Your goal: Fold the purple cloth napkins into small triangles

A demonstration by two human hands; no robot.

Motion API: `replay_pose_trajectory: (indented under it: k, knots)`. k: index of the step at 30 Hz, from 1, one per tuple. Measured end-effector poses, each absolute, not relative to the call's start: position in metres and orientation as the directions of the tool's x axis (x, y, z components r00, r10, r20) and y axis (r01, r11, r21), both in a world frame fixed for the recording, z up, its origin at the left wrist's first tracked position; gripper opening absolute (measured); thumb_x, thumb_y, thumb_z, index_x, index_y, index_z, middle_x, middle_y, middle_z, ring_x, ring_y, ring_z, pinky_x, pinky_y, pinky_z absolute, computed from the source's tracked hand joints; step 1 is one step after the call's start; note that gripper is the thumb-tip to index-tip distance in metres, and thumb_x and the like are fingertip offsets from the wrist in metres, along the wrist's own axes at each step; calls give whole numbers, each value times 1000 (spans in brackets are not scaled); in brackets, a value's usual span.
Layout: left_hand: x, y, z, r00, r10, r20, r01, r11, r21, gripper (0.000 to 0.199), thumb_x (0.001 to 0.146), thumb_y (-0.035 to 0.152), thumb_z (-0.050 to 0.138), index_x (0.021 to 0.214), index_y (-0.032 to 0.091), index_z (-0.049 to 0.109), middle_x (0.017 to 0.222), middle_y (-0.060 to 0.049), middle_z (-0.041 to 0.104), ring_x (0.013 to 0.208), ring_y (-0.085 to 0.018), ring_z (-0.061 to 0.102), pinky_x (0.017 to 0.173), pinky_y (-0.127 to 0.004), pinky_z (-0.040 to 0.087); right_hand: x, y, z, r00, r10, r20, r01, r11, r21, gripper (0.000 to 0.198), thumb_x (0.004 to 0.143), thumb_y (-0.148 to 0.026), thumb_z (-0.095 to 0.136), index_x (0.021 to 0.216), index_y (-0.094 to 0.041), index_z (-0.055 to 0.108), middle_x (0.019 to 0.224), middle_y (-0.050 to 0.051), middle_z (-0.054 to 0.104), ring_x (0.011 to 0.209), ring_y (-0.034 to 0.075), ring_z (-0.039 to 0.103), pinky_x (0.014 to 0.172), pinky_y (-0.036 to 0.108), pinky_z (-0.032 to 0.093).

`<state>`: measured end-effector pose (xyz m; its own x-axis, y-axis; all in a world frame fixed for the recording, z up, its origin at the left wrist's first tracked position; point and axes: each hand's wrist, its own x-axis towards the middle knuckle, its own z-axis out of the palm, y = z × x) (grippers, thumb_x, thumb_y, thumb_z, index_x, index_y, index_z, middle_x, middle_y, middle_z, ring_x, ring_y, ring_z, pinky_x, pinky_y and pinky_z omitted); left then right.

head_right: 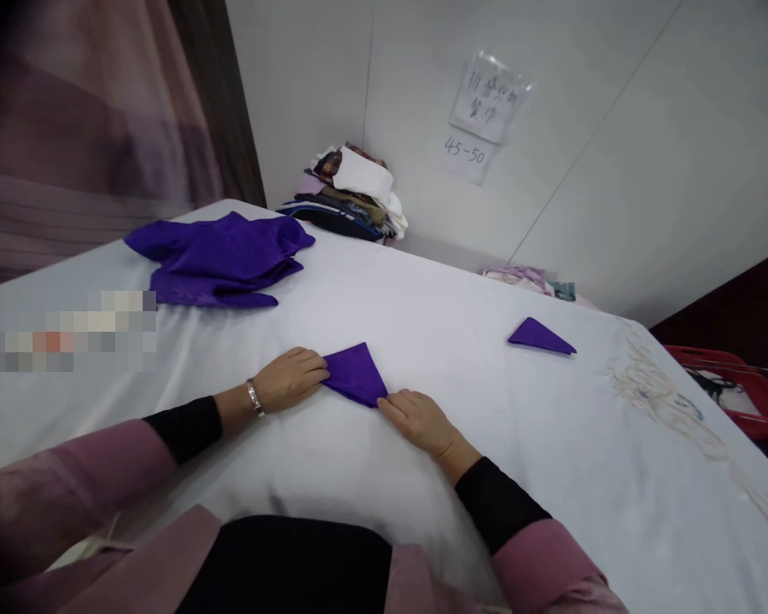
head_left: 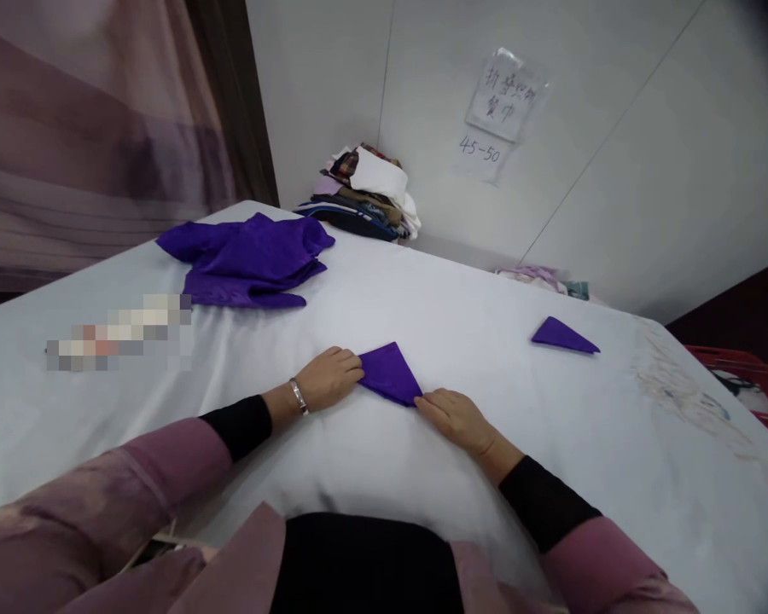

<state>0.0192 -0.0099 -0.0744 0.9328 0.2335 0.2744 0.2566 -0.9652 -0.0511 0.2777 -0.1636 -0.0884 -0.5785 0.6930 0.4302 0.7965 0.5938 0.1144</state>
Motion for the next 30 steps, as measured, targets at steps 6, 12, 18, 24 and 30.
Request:
replay_pose_trajectory:
  k: [6, 12, 18, 24, 30]
  knots:
    - [22, -22, -72, 932, 256, 255, 243, -967, 79, 32, 86, 29, 46, 115, 18, 53, 117, -9, 57, 106, -23, 50, 88, -38, 37, 274, -166, -94, -510, 774, 375, 848, 524, 73, 25, 91, -14, 39, 108, -17, 57, 94, 6, 64, 79, 17, 55, 66, 29, 46]
    - [46, -41, -77, 974, 162, 155, 138, -978, 154, 58, 87, 51, 41, 136, 22, 33, 146, -7, 30, 134, -26, 22, 108, -45, 15, 268, -167, -90, -459, 830, 317, 877, 481, 11, 26, 93, -19, 37, 99, -18, 62, 92, 5, 64, 78, 16, 54, 67, 29, 44]
    - [50, -39, -90, 986, 159, 52, 143, -962, 232, 66, 85, 62, 32, 139, 24, 28, 147, -7, 27, 136, -28, 18, 108, -49, 10, 268, -173, -94, -411, 858, 309, 893, 448, -56, 26, 92, -20, 38, 104, -19, 62, 96, 6, 64, 80, 18, 55, 69, 31, 45]
    - [50, -38, -92, 985, 157, 76, 133, -957, 260, 65, 84, 61, 35, 138, 24, 30, 146, -8, 29, 135, -28, 19, 108, -49, 11, 262, -180, -78, -328, 824, 462, 840, 479, -256, 25, 88, -18, 45, 109, -20, 59, 108, 10, 61, 98, 20, 56, 81, 36, 48]
    - [49, -43, -85, 976, 166, 141, 120, -950, 288, 55, 84, 49, 46, 133, 27, 38, 138, -5, 43, 132, -27, 27, 109, -48, 14, 205, -146, -61, -269, 859, 436, 817, 443, -368, 46, 89, -33, 44, 132, -16, 40, 142, 13, 34, 133, 24, 24, 104, 47, 31]
